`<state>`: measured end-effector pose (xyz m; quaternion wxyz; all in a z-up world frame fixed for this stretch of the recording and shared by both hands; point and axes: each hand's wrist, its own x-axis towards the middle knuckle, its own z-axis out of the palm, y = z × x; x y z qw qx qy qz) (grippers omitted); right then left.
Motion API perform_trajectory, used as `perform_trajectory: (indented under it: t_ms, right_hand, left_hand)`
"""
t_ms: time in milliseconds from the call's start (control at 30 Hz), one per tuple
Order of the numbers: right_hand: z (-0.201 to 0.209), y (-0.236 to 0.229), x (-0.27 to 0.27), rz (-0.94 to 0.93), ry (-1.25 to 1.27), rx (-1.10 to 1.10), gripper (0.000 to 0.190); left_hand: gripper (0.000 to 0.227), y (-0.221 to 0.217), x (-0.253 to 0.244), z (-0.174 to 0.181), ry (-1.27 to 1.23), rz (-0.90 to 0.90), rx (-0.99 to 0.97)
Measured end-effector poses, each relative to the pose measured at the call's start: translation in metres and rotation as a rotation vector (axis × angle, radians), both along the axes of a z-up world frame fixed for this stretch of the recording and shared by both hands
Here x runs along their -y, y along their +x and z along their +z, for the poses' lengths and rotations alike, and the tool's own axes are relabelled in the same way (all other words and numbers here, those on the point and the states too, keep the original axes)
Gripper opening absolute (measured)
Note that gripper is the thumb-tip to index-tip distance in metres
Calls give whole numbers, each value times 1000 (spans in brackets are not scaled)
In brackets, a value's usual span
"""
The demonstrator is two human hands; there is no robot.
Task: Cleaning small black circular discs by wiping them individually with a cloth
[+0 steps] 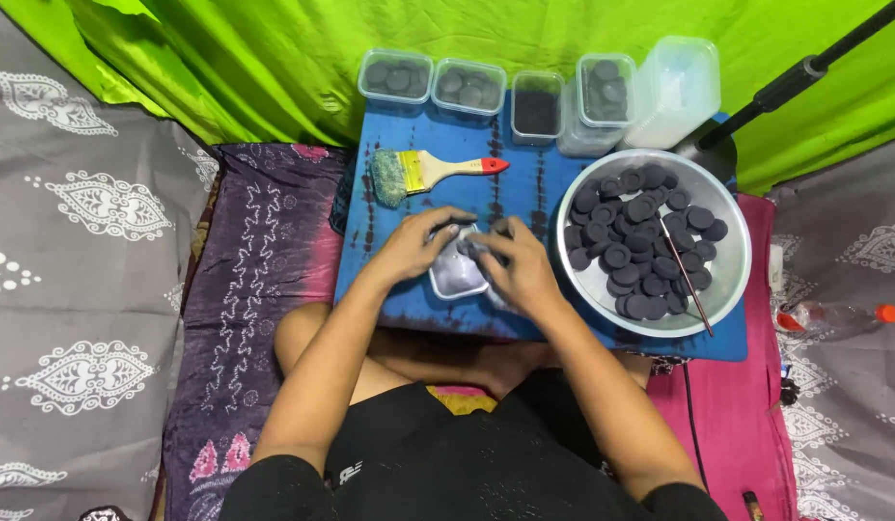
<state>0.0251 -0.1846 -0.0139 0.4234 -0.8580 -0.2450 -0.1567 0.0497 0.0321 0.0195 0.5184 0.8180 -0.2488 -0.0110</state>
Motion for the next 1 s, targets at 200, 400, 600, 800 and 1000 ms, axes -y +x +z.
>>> perform_trajectory:
  t_ms: [200,400,600,800,1000]
  right_hand:
    - [13,-18,-4,-98,14,-53,24]
    - [21,-44,-3,-67,-39,-91,30]
    - [9,10,-6,-58,-6,-30,25]
    - [15,-59,-3,-18,-47,-122,24]
    - [0,17,-5,-91,-14,-33,21]
  left_hand:
    - [50,-45,-2,32,183,223,136]
    - [57,-75,4,-6,215,210,145]
    - [56,-62,6,-13,245,312,165]
    - [58,-52,6,-32,251,348,198]
    - [55,-49,4,-33,204,314,217]
